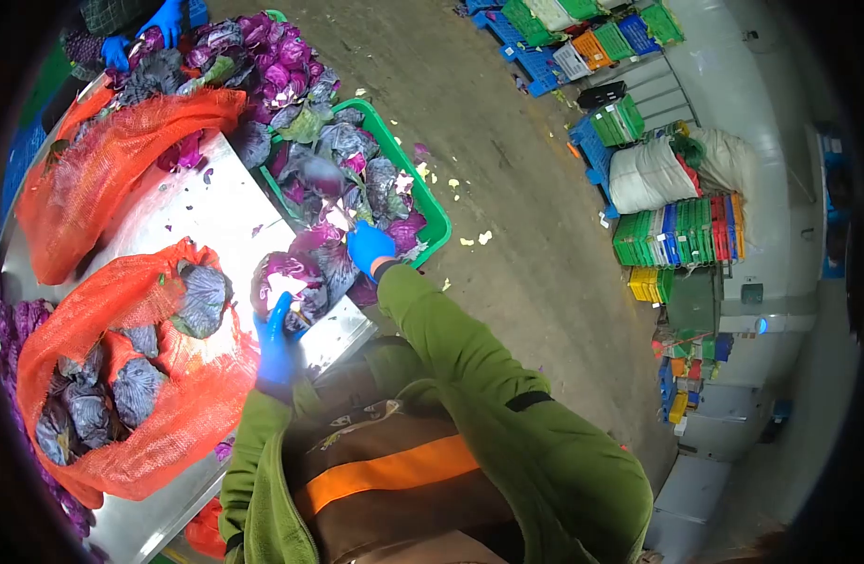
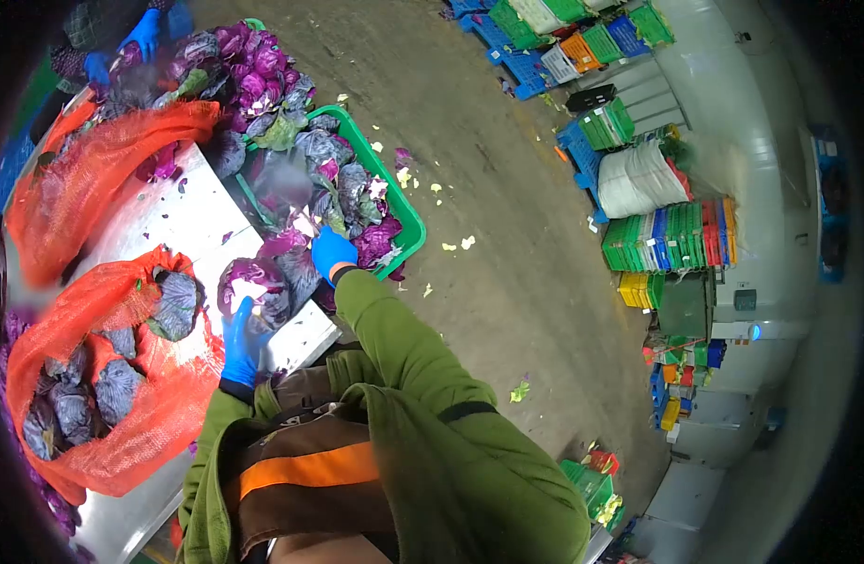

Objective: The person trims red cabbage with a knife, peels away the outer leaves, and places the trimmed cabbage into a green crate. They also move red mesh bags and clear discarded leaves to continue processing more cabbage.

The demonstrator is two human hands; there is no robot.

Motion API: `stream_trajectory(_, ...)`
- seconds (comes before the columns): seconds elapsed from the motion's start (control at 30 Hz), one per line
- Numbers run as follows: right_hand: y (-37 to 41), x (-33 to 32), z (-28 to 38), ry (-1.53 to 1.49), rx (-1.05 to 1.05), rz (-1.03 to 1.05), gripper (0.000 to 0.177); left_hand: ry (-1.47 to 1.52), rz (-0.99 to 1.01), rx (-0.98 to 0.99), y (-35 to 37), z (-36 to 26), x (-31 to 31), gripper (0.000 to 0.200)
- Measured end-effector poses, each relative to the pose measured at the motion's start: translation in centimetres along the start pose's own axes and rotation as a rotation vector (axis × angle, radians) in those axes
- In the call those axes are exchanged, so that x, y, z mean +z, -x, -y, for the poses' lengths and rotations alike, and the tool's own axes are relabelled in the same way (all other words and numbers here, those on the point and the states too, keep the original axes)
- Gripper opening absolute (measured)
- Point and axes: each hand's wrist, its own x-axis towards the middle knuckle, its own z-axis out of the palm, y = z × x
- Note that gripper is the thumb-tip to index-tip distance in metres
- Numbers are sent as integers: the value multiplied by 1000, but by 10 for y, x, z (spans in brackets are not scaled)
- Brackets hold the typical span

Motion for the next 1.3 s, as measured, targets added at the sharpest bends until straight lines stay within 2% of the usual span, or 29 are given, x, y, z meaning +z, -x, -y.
stream_trajectory(0.07, -6, 16, -11, -157, 81, -67, 38, -145, -111, -304, 11, -35, 22, 56)
stream_trajectory(0.1, -2, 17, -11, -277, 121, -117, 39, -213, -70, -381, 8, -36, 17, 92)
stream_trajectory(0.13, 3, 20, -10, -276, 122, -109, 39, -213, -76, -386, 7, -31, 9, 92)
stream_trajectory(0.2, 27, 4, 12, -429, -15, -65, 41, -779, -6, 197, 4, -14, -2, 114)
stream_trajectory(0.23, 47, -15, 33, -489, 28, 2, 42, -492, 223, 47, 14, -60, 23, 118)
stream_trajectory(0.27, 59, -20, 44, -487, 32, 3, 42, -491, 224, 43, 5, -62, 20, 118)
stream_trajectory(0.33, 79, -18, 57, -474, -64, -155, 40, -801, 413, 210, -10, -66, 6, 104)
stream_trajectory(0.37, 86, -16, 55, -474, -68, -156, 40, -773, 247, 146, -8, -65, 8, 90)
stream_trajectory(0.4, 93, -14, 50, -488, -223, -241, 40, -774, 245, 151, -8, -64, 9, 90)
stream_trajectory(0.43, 99, -13, 45, -499, -376, -327, 39, -672, 139, 45, -10, -62, 9, 85)
stream_trajectory(0.47, 109, -17, 41, -498, -373, -326, 39, -567, 35, -65, -9, -59, 10, 81)
stream_trajectory(0.5, 119, -26, 37, -470, -372, -244, 39, -609, -15, -52, -11, -59, 13, 75)
stream_trajectory(0.57, 132, -33, 35, -414, -353, -116, 41, -539, -49, -44, -16, -45, 17, 74)
stream_trajectory(0.6, 136, -35, 35, -407, -355, -117, 41, -472, -87, -34, -20, -38, 19, 74)
stream_trajectory(0.63, 138, -37, 36, -368, -326, -87, 41, -605, -95, 26, -22, -33, 19, 75)
stream_trajectory(0.67, 141, -39, 37, -332, -294, -58, 41, -602, -93, 26, -21, -33, 24, 75)
stream_trajectory(0.8, 150, -35, 29, -313, -329, -95, 44, -444, -93, -28, -8, -38, 43, 78)
stream_trajectory(0.87, 159, -42, 33, -313, -306, -74, 45, -509, -136, -9, -12, -28, 40, 88)
stream_trajectory(1.03, 167, -42, 32, -357, -277, -55, 49, -665, -156, 14, -19, -11, 34, 89)
stream_trajectory(1.1, 167, -41, 30, -397, -171, 0, 52, -679, -148, 2, -16, -14, 37, 89)
stream_trajectory(1.17, 168, -44, 33, -439, -110, 39, 53, -174, -180, -276, -5, -18, 43, 85)
stream_trajectory(1.2, 168, -46, 35, -480, -51, 75, 54, -176, -179, -279, 4, -28, 52, 85)
stream_trajectory(1.23, 164, -42, 32, -482, -46, 75, 54, -132, -203, -367, 16, -37, 61, 86)
stream_trajectory(1.27, 158, -35, 26, -471, -123, -24, 55, -88, -228, -456, 26, -42, 64, 87)
stream_trajectory(1.3, 152, -34, 26, -458, -202, -124, 56, -283, 89, -388, 18, -30, 42, 92)
